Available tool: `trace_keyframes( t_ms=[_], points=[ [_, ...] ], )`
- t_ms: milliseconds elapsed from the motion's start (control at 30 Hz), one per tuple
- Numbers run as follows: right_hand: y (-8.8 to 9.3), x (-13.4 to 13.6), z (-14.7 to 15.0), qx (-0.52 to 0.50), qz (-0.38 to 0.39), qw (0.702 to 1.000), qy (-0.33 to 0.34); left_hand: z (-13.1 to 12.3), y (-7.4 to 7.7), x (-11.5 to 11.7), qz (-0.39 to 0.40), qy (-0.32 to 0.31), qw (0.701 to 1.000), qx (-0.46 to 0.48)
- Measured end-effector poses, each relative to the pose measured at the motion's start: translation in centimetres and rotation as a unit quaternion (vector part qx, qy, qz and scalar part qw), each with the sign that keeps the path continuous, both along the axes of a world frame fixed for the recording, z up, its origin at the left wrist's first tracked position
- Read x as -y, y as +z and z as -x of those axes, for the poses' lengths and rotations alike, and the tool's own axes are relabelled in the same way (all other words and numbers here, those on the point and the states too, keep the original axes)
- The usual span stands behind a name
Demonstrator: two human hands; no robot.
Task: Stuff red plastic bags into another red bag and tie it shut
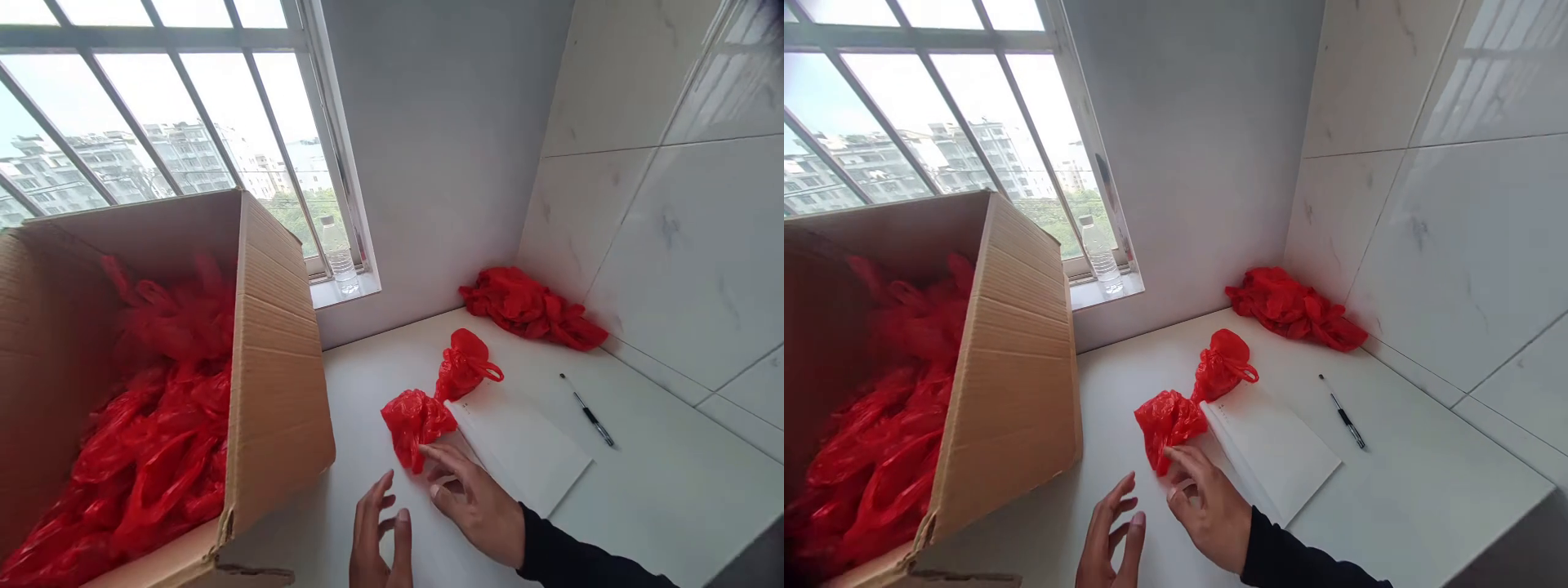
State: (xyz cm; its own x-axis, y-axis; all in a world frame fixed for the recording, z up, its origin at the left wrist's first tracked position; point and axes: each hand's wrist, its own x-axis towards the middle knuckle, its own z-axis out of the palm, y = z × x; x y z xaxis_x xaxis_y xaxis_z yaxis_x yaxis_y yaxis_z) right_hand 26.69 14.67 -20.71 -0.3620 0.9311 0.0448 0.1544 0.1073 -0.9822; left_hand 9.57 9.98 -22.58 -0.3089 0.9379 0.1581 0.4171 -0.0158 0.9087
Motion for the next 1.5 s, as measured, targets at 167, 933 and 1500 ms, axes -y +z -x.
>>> trace_keyframes(
  t_ms=[167, 933, 1500],
  points=[
    [1.2, 2.9, -0.9, 0.041, -0.009, 0.999, 0.033, -0.5, -0.4, -1.6, -0.043, -0.029, 0.99, -0.134],
    [-0.2, 2.2, -4.5, 0.213, -0.11, 0.97, 0.027, -1.1, 4.2, 5.3, 0.058, -0.068, 0.982, -0.168],
    [-0.5, 4.1, -4.7, 0.199, -0.148, 0.969, 0.027, -1.1, 2.8, 5.9, 0.073, -0.083, 0.985, -0.136]
  ],
)
